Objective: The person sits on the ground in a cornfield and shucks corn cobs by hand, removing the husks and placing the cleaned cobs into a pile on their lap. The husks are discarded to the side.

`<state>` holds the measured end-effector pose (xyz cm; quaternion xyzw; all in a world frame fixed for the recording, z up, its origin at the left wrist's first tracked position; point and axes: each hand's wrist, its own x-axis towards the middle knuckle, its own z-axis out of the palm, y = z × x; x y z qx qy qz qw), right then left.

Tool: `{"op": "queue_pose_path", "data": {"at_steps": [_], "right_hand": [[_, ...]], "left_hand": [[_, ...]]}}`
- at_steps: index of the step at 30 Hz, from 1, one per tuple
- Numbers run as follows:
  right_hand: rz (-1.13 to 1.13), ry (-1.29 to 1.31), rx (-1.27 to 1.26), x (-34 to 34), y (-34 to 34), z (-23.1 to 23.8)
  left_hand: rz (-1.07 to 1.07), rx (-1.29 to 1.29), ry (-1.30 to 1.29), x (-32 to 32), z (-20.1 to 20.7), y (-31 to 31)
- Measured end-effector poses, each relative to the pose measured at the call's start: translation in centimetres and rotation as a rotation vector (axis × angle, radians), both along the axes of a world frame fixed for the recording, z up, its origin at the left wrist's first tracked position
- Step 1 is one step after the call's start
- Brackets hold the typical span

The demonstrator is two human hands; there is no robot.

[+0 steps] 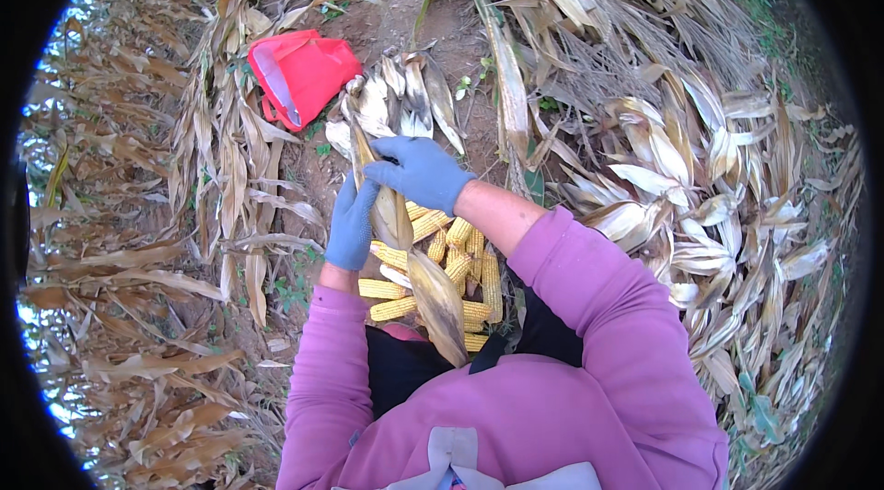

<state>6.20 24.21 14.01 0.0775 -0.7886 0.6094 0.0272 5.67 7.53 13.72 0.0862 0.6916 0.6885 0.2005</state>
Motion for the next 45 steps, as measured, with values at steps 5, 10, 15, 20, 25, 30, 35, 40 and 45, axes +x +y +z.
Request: {"op": "queue_pose_path", "data": {"at_steps": [5,10,15,20,25,30,35,40,45], "right_hand": [[-0.066,0.093,0.177,2.0,0.2,1.3],[-0.121,0.309,0.379,2.5,-0.1,-0.3],[-0.137,0.284,0.342,2.4,-1.0,-0.4],[-0.108,0.293,0.333,1.9,-0.6,-0.1],[-0.102,0.3,0.392,1.7,-0.5,-0.4],[-0.046,0.396,0.419,2.0,-0.4,-0.4],[0.014,0.494,0.4,2.5,-0.6,0.7],[-0.104,0.169,0.124,2.4,-0.5,1.0],[-0.109,0.273,0.204,2.0,-0.3,0.2]], "left_hand": [[0.056,-0.205,0.451,0.8,-2.2,-0.7],[0.14,-0.143,0.377,1.4,1.0,0.5],[0.176,-0.055,0.315,0.4,0.5,-0.2],[0.123,-0.11,0.389,-0.4,0.8,-0.2],[0.047,-0.389,0.676,-0.6,2.1,-0.1],[0.06,-0.505,0.58,-0.3,2.2,0.1],[0.209,-0.148,0.195,-0.8,0.1,-0.7],[0.311,0.319,-0.169,-1.3,0.9,-0.4],[0.107,0.126,0.152,-0.4,0.4,0.3]]}}
